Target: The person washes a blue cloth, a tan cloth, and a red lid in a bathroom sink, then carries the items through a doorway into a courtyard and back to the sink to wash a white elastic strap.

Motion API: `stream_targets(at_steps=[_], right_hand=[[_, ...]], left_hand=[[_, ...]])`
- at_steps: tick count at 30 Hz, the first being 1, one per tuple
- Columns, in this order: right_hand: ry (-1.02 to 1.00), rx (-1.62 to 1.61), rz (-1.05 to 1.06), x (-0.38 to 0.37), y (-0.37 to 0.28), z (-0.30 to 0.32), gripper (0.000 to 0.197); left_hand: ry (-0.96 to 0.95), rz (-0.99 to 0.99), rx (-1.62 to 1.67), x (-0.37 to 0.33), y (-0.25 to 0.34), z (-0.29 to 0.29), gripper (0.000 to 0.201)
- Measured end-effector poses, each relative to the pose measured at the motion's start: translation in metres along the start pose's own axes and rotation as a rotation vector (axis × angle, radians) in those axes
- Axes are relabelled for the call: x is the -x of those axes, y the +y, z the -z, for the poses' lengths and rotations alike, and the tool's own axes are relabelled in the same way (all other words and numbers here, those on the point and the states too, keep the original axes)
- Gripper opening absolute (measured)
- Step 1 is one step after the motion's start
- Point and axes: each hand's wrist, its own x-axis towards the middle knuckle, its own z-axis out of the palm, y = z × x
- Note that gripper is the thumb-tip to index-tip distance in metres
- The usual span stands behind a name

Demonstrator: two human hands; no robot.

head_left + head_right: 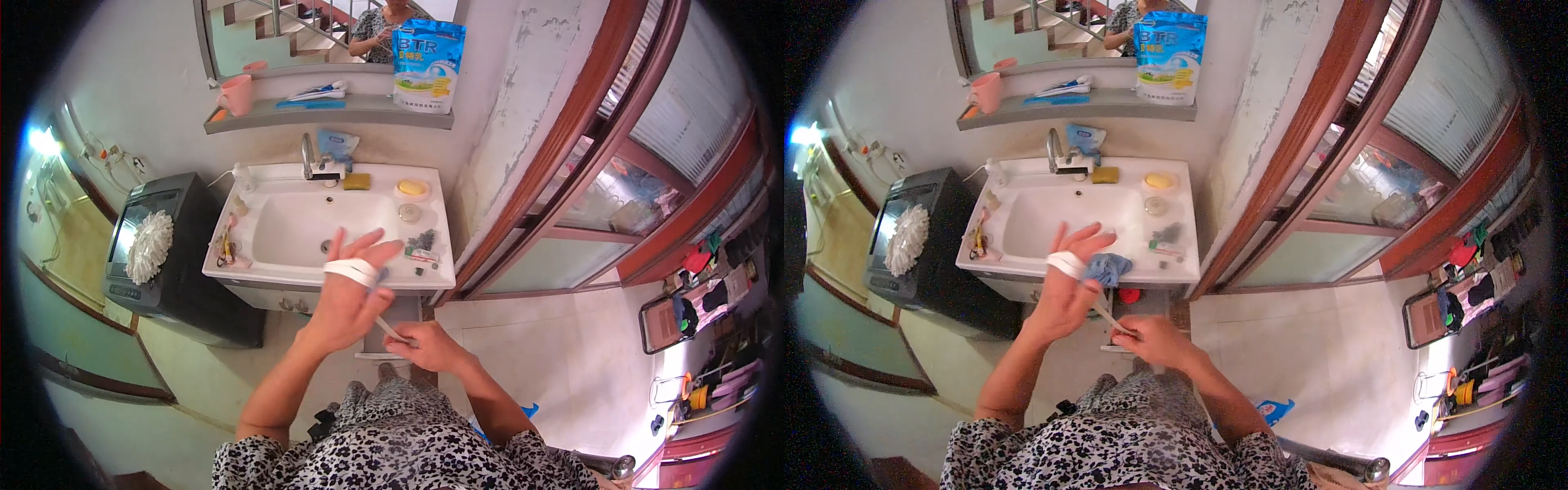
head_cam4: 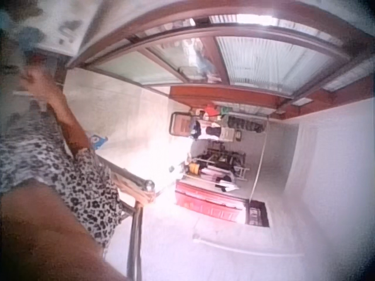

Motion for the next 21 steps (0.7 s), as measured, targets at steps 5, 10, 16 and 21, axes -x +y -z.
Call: stream_targets(at_steps=[5,10,16,21], right_hand=[[0.350,-0.195,0.106,0.001,-0.007,0.023,0.015],[0.059,-0.337,-0.176,0.002,-0.006,-0.001,0.022],[0.295,-0.153,0.110,0.000,-0.002,0.008,0.015],[0.109,-0.141,0.112,-0.005,0.018,-0.017,0.019]], left_hand=[[-0.756,0.451,-0.839,0.018,-0.017,0.036,0.038],[-0.063,0.159,0.630,0.020,0.006,-0.001,0.035],[-0.627,0.360,-0.660,0.019,-0.022,0.049,0.038],[-0.389,0.374,0.589,0.032,-0.009,0.017,0.039]])
